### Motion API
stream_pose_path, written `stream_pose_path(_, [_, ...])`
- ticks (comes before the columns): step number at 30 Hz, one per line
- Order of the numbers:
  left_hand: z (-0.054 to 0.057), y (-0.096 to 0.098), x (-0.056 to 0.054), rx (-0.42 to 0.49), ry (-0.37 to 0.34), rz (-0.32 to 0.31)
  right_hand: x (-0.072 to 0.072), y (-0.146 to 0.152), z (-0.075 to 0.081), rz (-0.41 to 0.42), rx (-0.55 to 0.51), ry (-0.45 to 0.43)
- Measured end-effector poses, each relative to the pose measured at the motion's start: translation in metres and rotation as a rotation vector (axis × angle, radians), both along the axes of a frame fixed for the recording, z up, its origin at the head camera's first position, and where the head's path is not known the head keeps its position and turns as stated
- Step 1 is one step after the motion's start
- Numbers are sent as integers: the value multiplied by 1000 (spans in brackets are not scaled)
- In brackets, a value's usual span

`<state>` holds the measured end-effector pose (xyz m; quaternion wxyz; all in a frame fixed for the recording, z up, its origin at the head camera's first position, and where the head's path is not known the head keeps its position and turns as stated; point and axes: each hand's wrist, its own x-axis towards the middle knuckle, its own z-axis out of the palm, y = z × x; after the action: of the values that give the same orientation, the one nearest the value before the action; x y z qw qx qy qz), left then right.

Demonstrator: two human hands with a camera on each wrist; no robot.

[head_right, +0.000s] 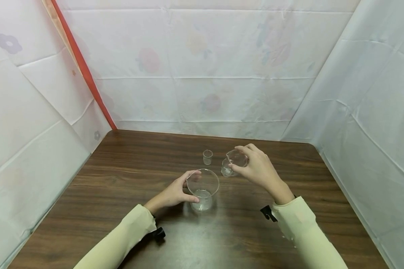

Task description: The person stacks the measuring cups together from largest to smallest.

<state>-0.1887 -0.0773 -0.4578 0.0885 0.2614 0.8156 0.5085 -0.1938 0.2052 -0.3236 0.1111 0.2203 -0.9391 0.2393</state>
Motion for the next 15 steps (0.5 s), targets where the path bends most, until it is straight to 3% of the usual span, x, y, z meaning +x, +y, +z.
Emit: stream_pose_path(15, [1, 0, 1, 0, 8, -4, 3, -9, 1, 69, -11, 21])
